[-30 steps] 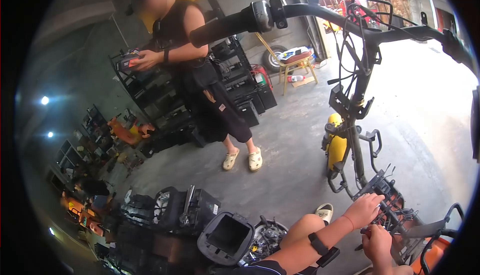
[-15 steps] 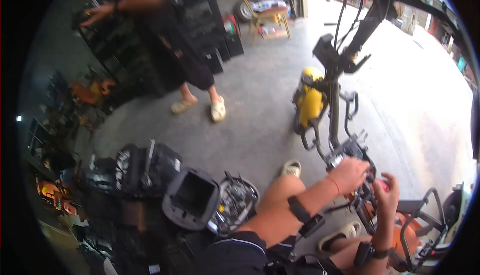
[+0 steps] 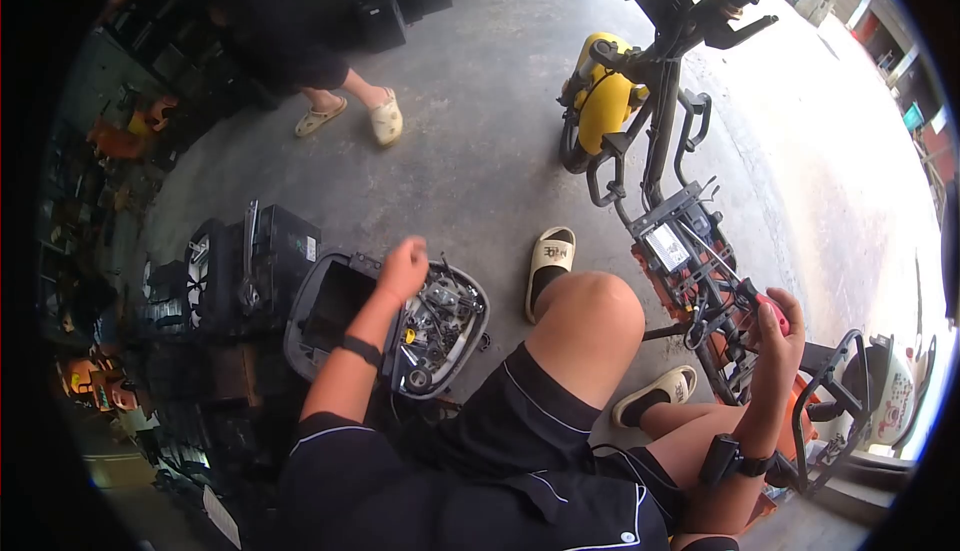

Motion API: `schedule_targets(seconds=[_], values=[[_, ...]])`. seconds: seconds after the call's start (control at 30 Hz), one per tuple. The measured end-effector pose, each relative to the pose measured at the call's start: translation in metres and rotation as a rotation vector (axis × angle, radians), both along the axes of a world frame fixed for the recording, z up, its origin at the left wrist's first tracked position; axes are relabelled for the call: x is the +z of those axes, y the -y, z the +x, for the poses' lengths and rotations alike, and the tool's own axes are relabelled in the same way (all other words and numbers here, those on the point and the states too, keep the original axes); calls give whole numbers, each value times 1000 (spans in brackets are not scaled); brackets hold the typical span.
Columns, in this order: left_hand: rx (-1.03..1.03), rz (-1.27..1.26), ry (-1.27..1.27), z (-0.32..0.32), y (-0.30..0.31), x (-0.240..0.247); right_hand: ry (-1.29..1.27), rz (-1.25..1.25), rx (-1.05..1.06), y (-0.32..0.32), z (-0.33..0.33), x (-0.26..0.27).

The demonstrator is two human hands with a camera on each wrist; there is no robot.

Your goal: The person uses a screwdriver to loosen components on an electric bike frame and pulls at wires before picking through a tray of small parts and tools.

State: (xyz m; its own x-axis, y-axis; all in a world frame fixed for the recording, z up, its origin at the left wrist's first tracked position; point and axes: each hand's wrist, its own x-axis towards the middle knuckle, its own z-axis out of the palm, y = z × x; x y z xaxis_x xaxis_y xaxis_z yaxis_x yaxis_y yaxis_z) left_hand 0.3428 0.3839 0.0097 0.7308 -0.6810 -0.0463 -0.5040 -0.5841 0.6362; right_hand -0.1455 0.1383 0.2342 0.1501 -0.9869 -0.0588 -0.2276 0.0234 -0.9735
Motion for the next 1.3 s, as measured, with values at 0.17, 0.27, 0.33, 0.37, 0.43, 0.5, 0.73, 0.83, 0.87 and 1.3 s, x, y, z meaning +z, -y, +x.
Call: schedule_targets(seconds=[0.17,0.27,0.33,0.37,0.43,0.5,0.73,0.83,0.87,1.3], values=[[-69,465,-262,-70,-87,-116,69,-35,-11,4,4,-10],[-133,782,-401,-99,-109,-117,156,-10,-48,7,7,-17],[-25,849,-424,-106,-120,-124,43,-28,-15,5,11,-11],[-16,842,-418,-105,-121,-128,37,-24,0,7,11,-12],[51,821,-407,-105,-115,-121,28,-9,18,6,12,-16],[134,795,-419,-97,-96,-104,-34,13,-11,3,12,-17],[135,667,-197,-73,-36,-123,-75,83,-64,1,-3,-21],[230,570,-105,-56,-25,-145,-152,101,-104,-7,-5,-20],[221,586,-111,-54,-27,-152,-162,116,-111,-8,-11,-24],[280,309,44,-32,-22,-175,-313,142,-57,-2,-8,-38]])
